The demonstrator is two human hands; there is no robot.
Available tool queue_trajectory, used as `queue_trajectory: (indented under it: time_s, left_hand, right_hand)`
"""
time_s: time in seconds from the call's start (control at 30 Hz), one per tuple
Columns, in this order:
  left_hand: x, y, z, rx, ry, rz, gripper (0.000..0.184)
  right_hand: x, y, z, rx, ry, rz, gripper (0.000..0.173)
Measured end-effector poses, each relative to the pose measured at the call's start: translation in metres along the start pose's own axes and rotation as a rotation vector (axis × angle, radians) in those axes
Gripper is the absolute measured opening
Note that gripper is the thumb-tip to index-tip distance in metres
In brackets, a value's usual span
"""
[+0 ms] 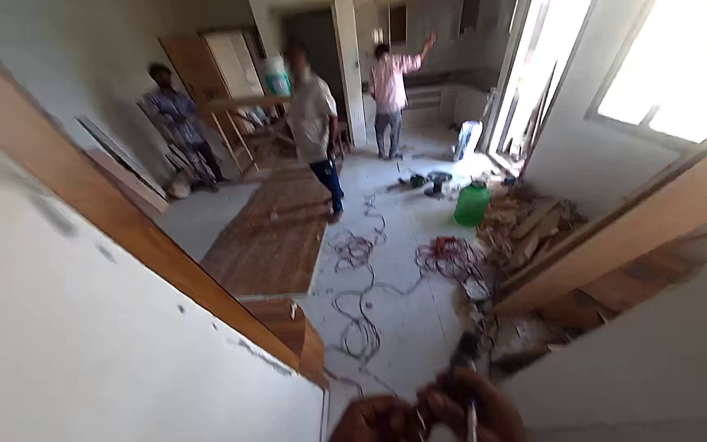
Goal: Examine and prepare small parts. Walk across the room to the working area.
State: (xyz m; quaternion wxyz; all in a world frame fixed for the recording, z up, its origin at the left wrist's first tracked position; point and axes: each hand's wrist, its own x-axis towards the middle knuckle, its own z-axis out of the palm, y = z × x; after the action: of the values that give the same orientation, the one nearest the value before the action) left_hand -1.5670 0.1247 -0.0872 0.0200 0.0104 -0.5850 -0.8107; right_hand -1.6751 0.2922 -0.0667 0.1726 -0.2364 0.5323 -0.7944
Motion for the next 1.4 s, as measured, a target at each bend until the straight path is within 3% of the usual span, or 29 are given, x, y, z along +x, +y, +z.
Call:
queue_trajectory:
  time_s: [0.13,0.3,0.4,0.57,0.73,0.9,1.1,1.4]
  left_hand:
    - [0.064,-0.009,-0.019,-0.200,-0.077,0.050,0.029]
    - [0.148,-0.015,-0.075,-0.285,0.002,0.070,0.027]
    - [0.212,-0.009,-0.124,-0.211,0.072,0.098,0.026]
    - [0.301,0.039,-0.182,-0.082,0.200,0.133,0.020]
    - [0.375,0.070,-0.224,0.046,0.255,0.165,0.016]
    - [0.461,0.076,-0.266,0.153,0.315,0.188,0.017]
    - [0.612,0.077,-0.324,0.269,0.346,0.148,0.015]
    - [0.841,0.141,-0.392,0.451,0.400,0.055,0.013]
  right_hand:
    - [0.073,0.009,-0.023,0.147,-0.063,0.071,0.023]
    - [0.180,0.053,-0.034,0.210,-0.124,0.164,0.025]
    - [0.259,0.077,-0.033,0.214,-0.144,0.195,0.023]
    - [0.371,0.081,-0.020,0.217,-0.160,0.228,0.022]
    - [0.458,0.089,-0.021,0.279,-0.196,0.222,0.020]
    - [0.553,0.112,-0.039,0.291,-0.236,0.222,0.018]
    - [0.704,0.153,-0.085,0.248,-0.212,0.207,0.019]
    - [0.950,0.161,-0.132,0.291,-0.235,0.228,0.020]
